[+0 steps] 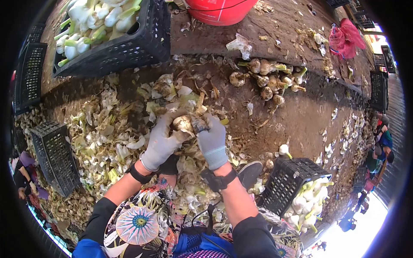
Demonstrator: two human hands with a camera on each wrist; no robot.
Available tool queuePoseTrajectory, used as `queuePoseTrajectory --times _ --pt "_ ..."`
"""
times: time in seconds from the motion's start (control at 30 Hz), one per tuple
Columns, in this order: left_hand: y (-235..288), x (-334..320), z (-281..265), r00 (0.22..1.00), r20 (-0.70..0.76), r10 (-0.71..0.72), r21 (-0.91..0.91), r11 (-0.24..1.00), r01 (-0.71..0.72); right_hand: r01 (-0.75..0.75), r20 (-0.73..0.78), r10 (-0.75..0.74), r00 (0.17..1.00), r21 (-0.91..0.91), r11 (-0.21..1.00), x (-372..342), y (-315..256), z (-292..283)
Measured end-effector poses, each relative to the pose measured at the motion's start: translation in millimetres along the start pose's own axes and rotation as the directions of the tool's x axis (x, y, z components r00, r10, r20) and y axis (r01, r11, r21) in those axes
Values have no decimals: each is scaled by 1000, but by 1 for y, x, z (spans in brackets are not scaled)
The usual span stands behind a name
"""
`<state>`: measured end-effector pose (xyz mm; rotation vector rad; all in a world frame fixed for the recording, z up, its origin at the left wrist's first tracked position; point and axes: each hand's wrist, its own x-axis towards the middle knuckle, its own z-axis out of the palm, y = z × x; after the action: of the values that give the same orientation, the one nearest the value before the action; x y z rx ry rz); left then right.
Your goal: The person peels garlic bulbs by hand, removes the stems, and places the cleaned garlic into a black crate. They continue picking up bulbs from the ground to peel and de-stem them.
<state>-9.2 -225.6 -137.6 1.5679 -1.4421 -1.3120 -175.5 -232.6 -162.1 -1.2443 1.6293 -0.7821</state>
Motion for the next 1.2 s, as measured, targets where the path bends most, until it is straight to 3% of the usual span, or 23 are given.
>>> queuePoseTrajectory --times 0.07,0.13,0.2,0.23,0.3,0.33,0.4,0.43,0.5,0.57,0.6,0.67,0.7,0.73,0.83,0.93,0.97,1.0,1.03,1.07,1.1,1.13,1.2 --pt "-4 1 -3 968 110 -223 -372 894 249 -41 -3 42 999 38 998 -6 13 1" --pt "-14 -1 -1 954 150 -261 -411 861 300 -42 -64 48 997 90 995 -12 17 2" --pt "-19 -3 1 944 209 -255 -717 617 325 -66 -34 72 997 151 986 -18 11 -4" --pt "-19 -5 1 944 207 -256 -717 616 325 -92 -3 95 996 211 973 -21 7 -5" --pt "-17 -8 1 909 309 -279 -853 343 395 -176 18 177 984 253 951 -26 8 -6" --pt "-14 -8 -2 910 307 -278 -854 343 393 -257 40 257 966 293 921 -27 8 -6" --pt "-7 -8 -6 941 214 -263 -486 807 336 -270 98 252 963 326 906 -25 12 -10" --pt "-6 -9 -1 941 216 -262 -487 806 336 -285 157 244 957 357 890 -22 10 -11" --pt "-6 -12 9 999 16 31 -223 974 -27 -239 193 178 965 366 899 -17 3 -11" --pt "-9 -13 4 999 26 -38 -215 976 43 -83 249 11 968 280 957 -18 -16 -16" --pt "-11 -12 1 993 35 -108 -209 971 113 -83 249 11 968 279 957 -19 -24 -17" --pt "-13 -9 -4 1000 -6 -27 -248 968 25 -209 330 121 936 245 947 -22 -35 -16" --pt "-11 -10 -6 954 153 -256 -564 771 297 -210 330 122 936 245 946 -22 -35 -18" --pt "-6 -11 -10 841 374 -392 -746 412 523 -19 342 -30 939 138 990 -21 -34 -23" --pt "-11 -8 -21 747 541 -386 -667 344 661 490 419 -405 813 -117 864 -14 -41 -32" --pt "-24 -12 -25 657 719 -228 -629 189 754 601 413 -492 766 -188 777 -9 -46 -31" --pt "-25 -16 -23 899 437 -25 -582 754 304 600 414 -492 766 -188 777 -8 -44 -29" --pt "-25 -19 -21 905 244 348 -222 929 -298 613 377 -526 762 -161 773 -7 -38 -27" --pt "-18 -18 -22 906 246 344 -221 930 -294 626 339 -558 758 -135 769 -8 -34 -24" --pt "-5 -15 -24 895 431 -109 -544 761 355 624 339 -556 759 -134 770 -13 -33 -21" --pt "1 -13 -25 593 716 -369 -578 165 800 404 265 -399 878 36 914 -22 -33 -15" --pt "-13 -13 -28 592 716 -370 -577 162 800 155 226 -205 952 219 963 -30 -32 -12" --pt "-52 -16 -37 491 871 -1 -466 315 827 74 236 -127 963 221 972 -34 -20 -10"
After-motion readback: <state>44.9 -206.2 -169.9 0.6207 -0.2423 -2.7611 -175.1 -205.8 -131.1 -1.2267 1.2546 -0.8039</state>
